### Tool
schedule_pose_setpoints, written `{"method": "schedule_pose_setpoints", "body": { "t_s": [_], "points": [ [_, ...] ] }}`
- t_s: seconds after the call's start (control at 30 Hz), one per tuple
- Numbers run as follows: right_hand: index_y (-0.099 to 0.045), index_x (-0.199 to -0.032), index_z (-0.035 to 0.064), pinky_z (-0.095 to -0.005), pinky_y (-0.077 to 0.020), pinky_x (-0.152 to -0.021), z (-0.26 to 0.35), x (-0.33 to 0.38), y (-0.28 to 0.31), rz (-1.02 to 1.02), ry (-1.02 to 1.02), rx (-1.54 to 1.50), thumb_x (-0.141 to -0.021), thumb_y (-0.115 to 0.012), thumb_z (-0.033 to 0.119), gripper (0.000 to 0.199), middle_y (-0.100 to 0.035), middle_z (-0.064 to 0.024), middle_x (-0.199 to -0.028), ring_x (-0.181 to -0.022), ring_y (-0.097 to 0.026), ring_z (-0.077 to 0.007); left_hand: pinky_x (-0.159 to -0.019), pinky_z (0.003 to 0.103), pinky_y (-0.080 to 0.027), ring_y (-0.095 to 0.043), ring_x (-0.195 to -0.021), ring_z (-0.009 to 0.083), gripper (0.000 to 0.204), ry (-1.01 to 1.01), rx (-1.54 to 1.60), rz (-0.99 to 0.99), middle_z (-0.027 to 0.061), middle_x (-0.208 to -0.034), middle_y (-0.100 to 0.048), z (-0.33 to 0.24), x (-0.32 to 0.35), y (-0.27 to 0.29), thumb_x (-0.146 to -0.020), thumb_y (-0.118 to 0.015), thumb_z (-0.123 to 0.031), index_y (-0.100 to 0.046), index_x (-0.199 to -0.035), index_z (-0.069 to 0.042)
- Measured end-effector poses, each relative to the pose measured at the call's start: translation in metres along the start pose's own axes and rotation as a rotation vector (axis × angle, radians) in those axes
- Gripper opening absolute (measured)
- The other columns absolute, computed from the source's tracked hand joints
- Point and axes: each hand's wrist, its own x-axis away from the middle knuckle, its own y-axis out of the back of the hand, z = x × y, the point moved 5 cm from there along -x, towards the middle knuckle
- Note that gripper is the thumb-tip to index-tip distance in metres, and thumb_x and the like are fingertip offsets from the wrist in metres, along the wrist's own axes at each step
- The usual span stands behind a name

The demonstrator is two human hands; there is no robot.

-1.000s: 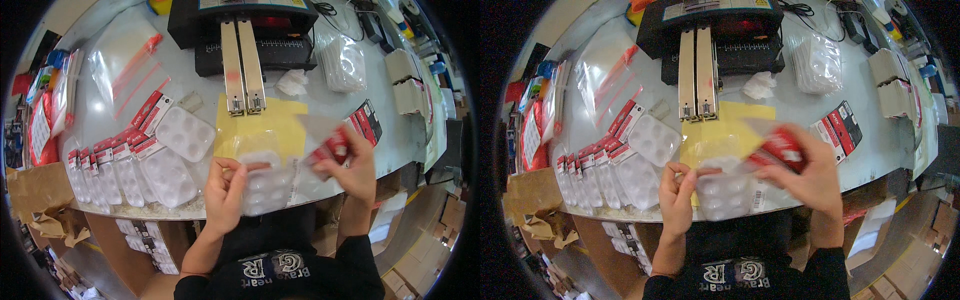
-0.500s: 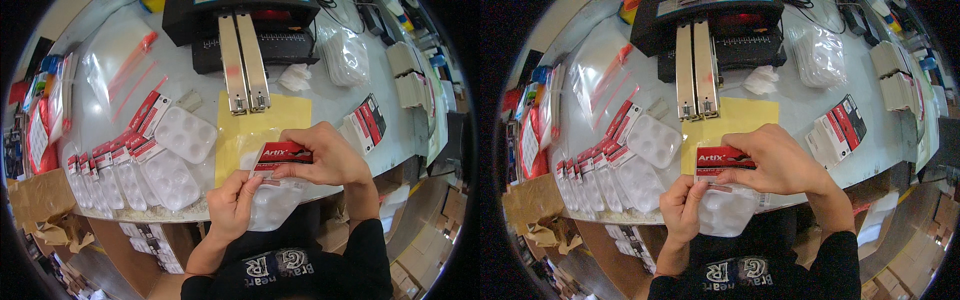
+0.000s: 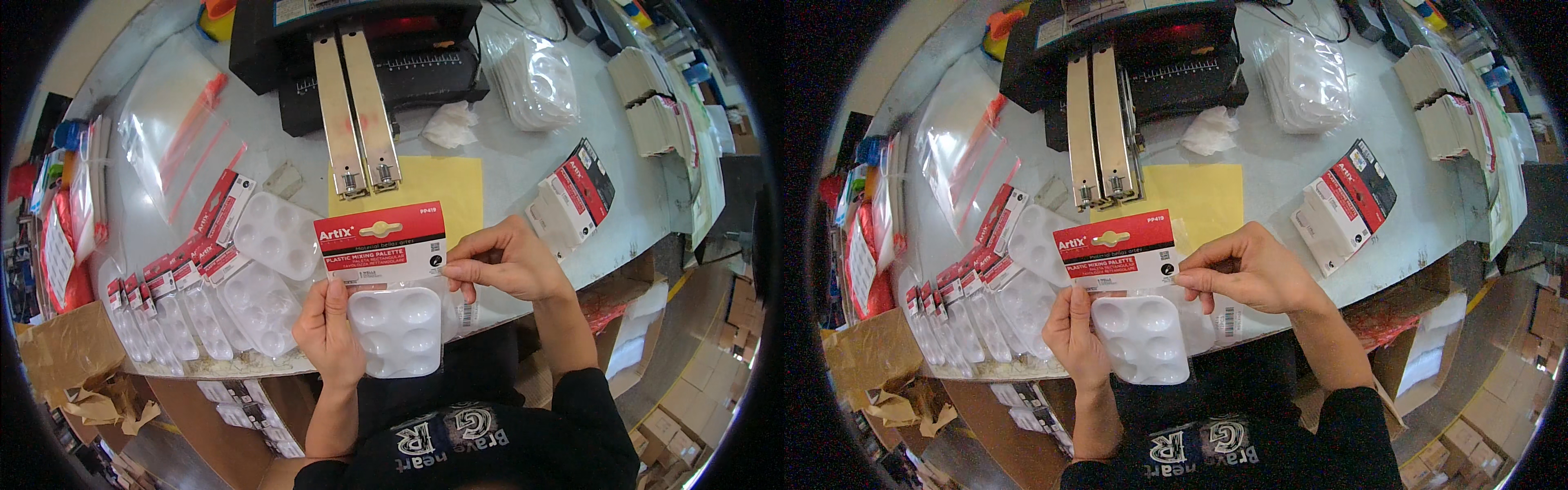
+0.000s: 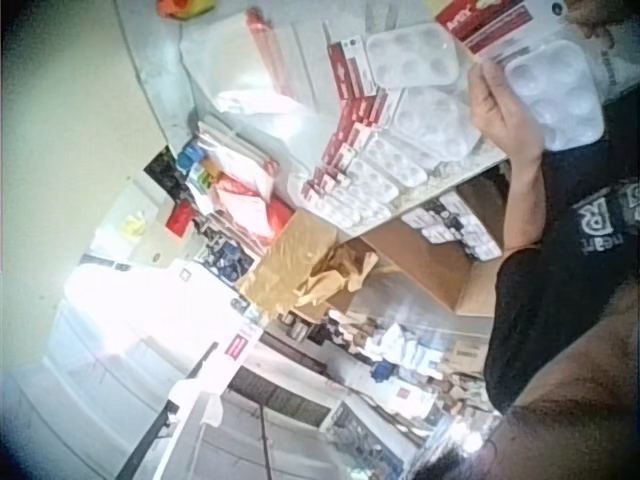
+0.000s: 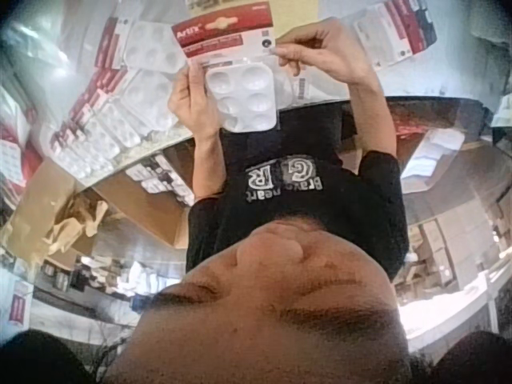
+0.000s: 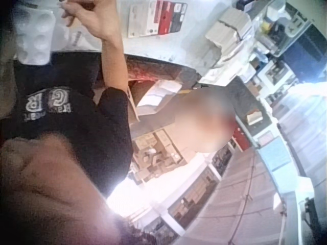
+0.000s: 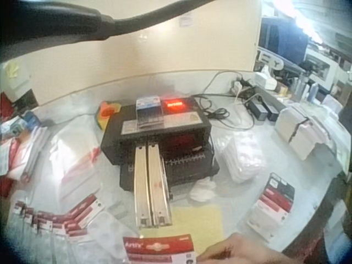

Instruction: The person repeatedly picks up plastic mixing palettes and red cardboard headers, inserts the headers into the plastic packaging, and places the finished units on the table. The person also gathers stacks of completed packages and places them into a cardboard box.

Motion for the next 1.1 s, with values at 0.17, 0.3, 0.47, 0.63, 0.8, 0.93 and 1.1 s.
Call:
{"method": "schedule_pose_setpoints", "body": {
  "t_s": [0.17, 0.3, 0.47, 0.63, 0.8, 0.93, 1.1],
  "points": [
    [-0.066, -0.083, -0.0048, -0.0221, -0.047, -0.054, -0.005, 0.007, -0.007, -0.059, -0.007, -0.126, -0.084, -0.066, 0.006, 0.011, -0.065, -0.0081, -0.071, -0.056, -0.058, -0.0098, -0.065, 0.02, -0.04, -0.05, -0.071, 0.006, 0.026, -0.029, -0.036, 0.029, 0.003, -0.078, -0.063, -0.004, 0.002, 0.003, -0.098, -0.049, -0.018, -0.061, -0.089, 0.004],
    [-0.062, -0.079, -0.0017, -0.0195, -0.0409, -0.05, -0.02, 0.005, -0.017, -0.204, -0.017, -0.243, -0.082, -0.067, 0.005, 0.009, -0.058, -0.0031, -0.065, -0.053, -0.051, -0.0063, -0.066, 0.021, -0.041, -0.05, -0.072, 0.0066, 0.03, 0.095, -0.077, 0.04, 0.0033, -0.081, -0.064, 0.0, 0.0, 0.003, -0.099, -0.047, -0.022, -0.06, -0.088, 0.003],
    [-0.06, -0.077, 0.0005, -0.0184, -0.0361, -0.048, -0.032, -0.011, -0.015, -0.43, 0.065, -0.107, -0.082, -0.067, 0.006, 0.01, -0.055, 0.0007, -0.064, -0.052, -0.046, -0.0042, -0.067, 0.024, -0.042, -0.05, -0.071, 0.0086, 0.034, 0.07, -0.274, 0.008, 0.0037, -0.079, -0.062, 0.004, -0.013, -0.003, -0.1, -0.044, -0.025, -0.059, -0.089, 0.003],
    [-0.059, -0.076, 0.0006, -0.0183, -0.0343, -0.047, -0.041, -0.023, -0.017, -0.406, -0.002, -0.294, -0.083, -0.065, 0.005, 0.01, -0.054, 0.0017, -0.065, -0.051, -0.044, -0.0037, -0.066, 0.025, -0.043, -0.049, -0.07, 0.0091, 0.034, 0.096, -0.254, 0.016, 0.0032, -0.077, -0.06, 0.012, -0.02, -0.003, -0.1, -0.042, -0.024, -0.059, -0.089, 0.003],
    [-0.059, -0.077, 0.0012, -0.0183, -0.0336, -0.047, -0.04, -0.026, -0.022, -0.407, 0.023, -0.411, -0.085, -0.063, 0.006, 0.011, -0.053, 0.0008, -0.063, -0.051, -0.044, -0.0046, -0.066, 0.023, -0.041, -0.047, -0.069, 0.007, 0.031, 0.056, -0.167, -0.023, 0.0016, -0.074, -0.057, 0.012, -0.023, -0.001, -0.1, -0.043, -0.021, -0.057, -0.085, 0.002],
    [-0.062, -0.08, 0.0008, -0.0195, -0.0356, -0.05, -0.039, -0.035, -0.018, -0.425, 0.042, -0.529, -0.084, -0.064, 0.008, 0.009, -0.054, -0.0004, -0.064, -0.053, -0.046, -0.0059, -0.065, 0.022, -0.04, -0.044, -0.068, 0.0061, 0.031, 0.073, -0.087, -0.009, 0.0004, -0.07, -0.054, 0.015, -0.037, -0.007, -0.1, -0.044, -0.021, -0.055, -0.081, 0.001],
    [-0.061, -0.081, 0.001, -0.019, -0.0362, -0.049, -0.042, -0.036, -0.017, -0.466, 0.02, -0.455, -0.086, -0.062, 0.009, 0.01, -0.052, 0.0006, -0.063, -0.051, -0.045, -0.0055, -0.063, 0.022, -0.039, -0.043, -0.067, 0.0062, 0.032, 0.028, -0.19, -0.013, -0.0001, -0.069, -0.053, 0.012, -0.043, -0.008, -0.1, -0.045, -0.022, -0.053, -0.079, 0.001]
  ]
}}
